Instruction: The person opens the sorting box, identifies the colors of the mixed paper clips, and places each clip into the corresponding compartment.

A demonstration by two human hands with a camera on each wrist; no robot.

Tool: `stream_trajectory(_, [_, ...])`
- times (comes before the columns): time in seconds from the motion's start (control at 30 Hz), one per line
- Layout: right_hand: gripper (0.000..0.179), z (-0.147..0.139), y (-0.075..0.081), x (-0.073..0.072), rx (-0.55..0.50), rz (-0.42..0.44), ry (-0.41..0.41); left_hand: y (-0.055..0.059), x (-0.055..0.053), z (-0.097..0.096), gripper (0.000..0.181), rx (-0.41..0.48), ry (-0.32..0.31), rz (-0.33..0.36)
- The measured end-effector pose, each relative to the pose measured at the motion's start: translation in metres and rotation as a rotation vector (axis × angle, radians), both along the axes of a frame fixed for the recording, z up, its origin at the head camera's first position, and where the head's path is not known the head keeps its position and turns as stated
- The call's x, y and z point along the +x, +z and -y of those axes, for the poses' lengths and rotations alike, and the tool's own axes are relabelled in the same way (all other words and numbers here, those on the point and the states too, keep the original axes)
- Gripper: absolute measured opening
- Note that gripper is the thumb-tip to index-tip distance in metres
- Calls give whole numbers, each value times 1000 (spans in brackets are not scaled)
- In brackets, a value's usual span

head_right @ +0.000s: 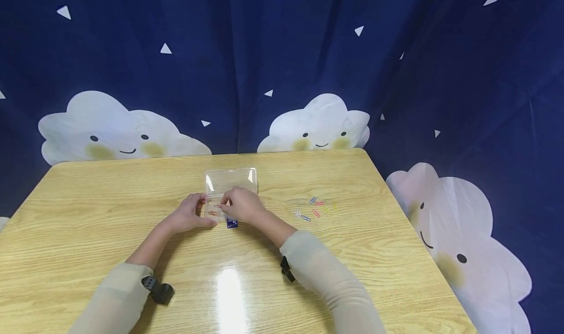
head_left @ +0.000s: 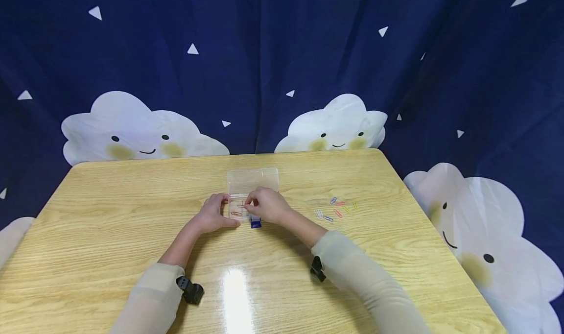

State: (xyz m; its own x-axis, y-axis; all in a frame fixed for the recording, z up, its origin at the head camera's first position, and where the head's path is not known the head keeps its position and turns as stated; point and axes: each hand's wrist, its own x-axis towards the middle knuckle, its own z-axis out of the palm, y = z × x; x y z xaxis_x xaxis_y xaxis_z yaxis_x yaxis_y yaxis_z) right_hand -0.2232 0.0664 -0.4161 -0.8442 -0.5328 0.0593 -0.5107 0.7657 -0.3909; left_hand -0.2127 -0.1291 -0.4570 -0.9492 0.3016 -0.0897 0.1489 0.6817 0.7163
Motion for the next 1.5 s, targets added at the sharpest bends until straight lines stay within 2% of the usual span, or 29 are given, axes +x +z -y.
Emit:
stream_trajectory(0.3, [13, 10, -3, 0, 15, 5, -5, 2, 0, 0, 78, -3, 6, 17])
stream_trajectory(0.73, [13, 19, -6, -2, 26, 46, -32, 0, -1, 0, 76, -8, 3, 7])
stream_trajectory(1.1, [14, 22, -8, 0, 15, 87, -15, 0, -1, 1, 68, -4, -4, 2])
stream_trajectory(1.5, [13, 17, -3, -1, 24, 48, -35, 0, 0, 0, 73, -1, 3, 13])
